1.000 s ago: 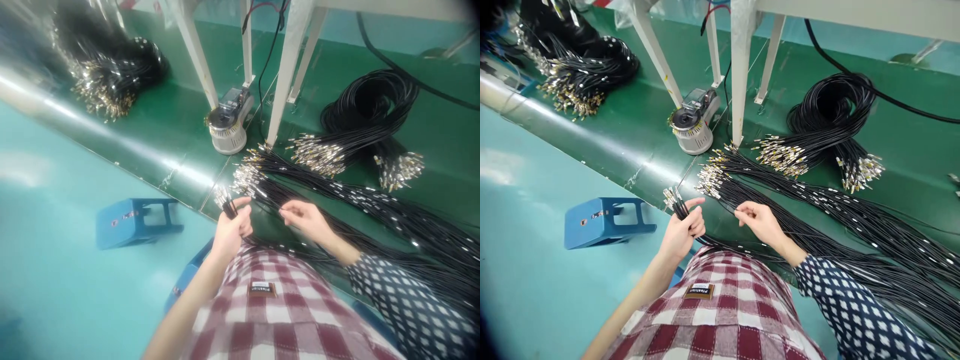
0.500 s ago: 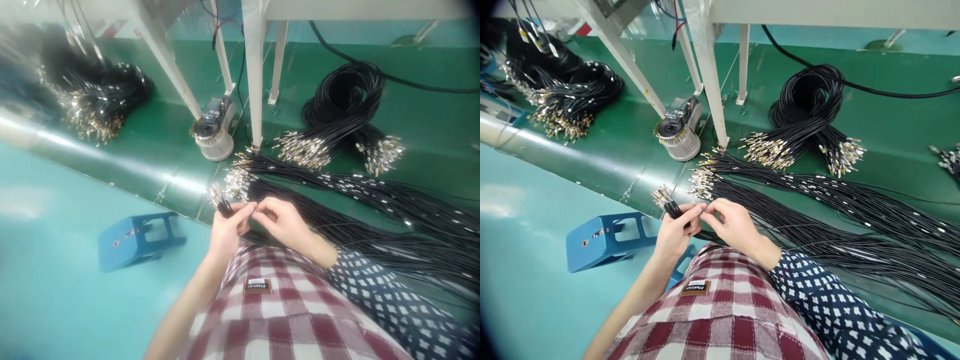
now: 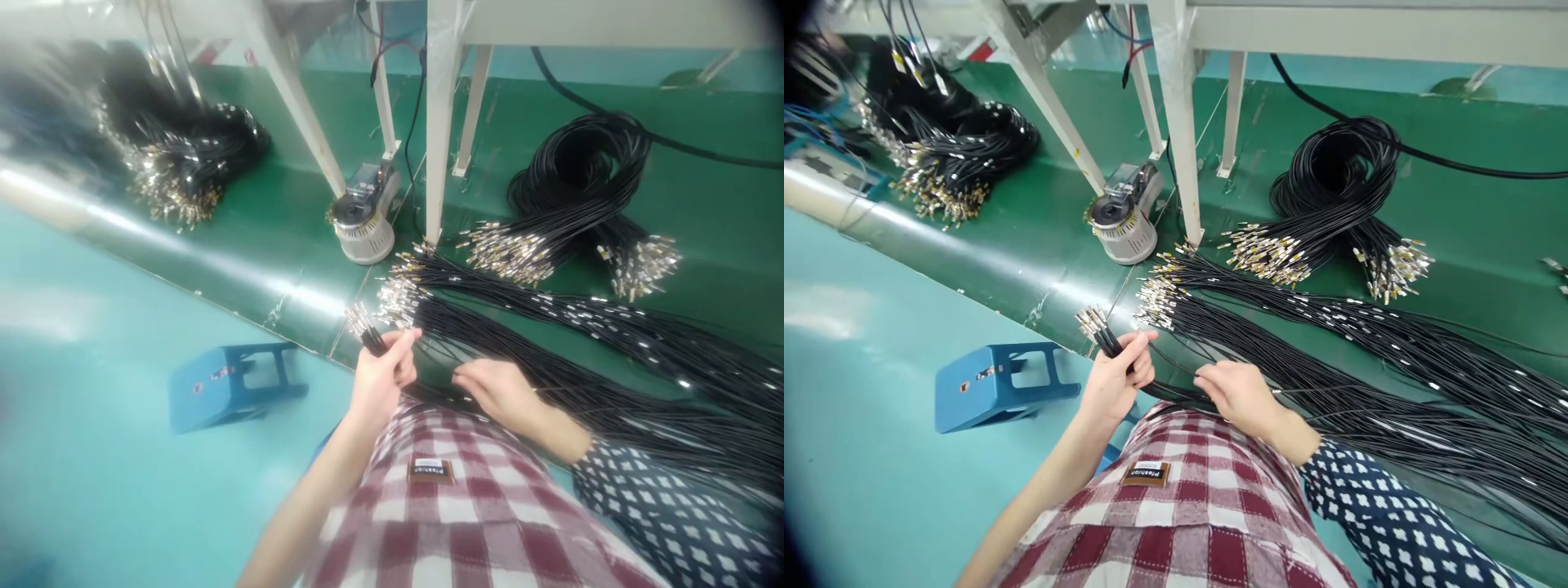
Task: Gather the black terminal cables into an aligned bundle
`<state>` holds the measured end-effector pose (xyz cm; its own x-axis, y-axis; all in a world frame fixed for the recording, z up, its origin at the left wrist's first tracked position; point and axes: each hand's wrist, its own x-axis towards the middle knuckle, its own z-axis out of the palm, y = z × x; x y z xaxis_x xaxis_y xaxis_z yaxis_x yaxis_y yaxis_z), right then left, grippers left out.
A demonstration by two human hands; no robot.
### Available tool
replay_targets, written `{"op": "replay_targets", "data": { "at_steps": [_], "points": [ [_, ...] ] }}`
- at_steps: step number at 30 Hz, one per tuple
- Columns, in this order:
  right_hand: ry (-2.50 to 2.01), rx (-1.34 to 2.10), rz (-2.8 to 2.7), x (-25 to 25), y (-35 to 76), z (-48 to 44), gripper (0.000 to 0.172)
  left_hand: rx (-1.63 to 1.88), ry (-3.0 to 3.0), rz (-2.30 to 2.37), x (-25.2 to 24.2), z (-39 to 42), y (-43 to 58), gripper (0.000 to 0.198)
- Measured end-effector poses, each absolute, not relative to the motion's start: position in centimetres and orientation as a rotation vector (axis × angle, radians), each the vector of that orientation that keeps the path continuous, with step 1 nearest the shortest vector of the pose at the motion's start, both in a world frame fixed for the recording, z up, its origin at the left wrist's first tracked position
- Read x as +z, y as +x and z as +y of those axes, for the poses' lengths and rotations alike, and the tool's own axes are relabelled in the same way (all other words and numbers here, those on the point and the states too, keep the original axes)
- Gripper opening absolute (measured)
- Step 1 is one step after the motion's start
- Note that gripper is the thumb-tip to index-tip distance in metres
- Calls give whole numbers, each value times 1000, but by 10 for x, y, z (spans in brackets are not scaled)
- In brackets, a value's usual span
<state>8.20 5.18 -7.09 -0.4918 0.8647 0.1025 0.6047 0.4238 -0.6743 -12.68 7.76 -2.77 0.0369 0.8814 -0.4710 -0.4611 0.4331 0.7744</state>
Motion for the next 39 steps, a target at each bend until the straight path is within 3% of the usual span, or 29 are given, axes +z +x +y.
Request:
{"op": "replay_targets", "data": {
  "at_steps": [6, 13, 15, 18, 23, 30, 39],
  "points": [
    [-1316, 1104, -2136, -32, 31, 62, 30, 1079, 468, 1048, -28, 74, -131, 41],
    [-1252, 1662, -2066, -54, 31, 78, 35, 1056, 418, 1104, -38, 67, -143, 31],
    [-1489, 1517, -2110, -79, 36, 95, 34, 1111, 376, 1085, -41, 64, -146, 40],
    [-1870, 1091, -2188, -120, 40, 119, 20, 1124, 331, 1011, -46, 61, -147, 48],
    [-1901, 1013, -2225, -149, 40, 124, 8, 1082, 249, 999, -52, 59, -145, 52],
    [-1805, 987, -1998, -115, 66, 96, 15, 1069, 348, 1046, -51, 65, -143, 15],
    [-1366, 1528, -1499, -63, 69, 62, 24, 1074, 440, 1063, -25, 77, -126, 36]
  ]
}}
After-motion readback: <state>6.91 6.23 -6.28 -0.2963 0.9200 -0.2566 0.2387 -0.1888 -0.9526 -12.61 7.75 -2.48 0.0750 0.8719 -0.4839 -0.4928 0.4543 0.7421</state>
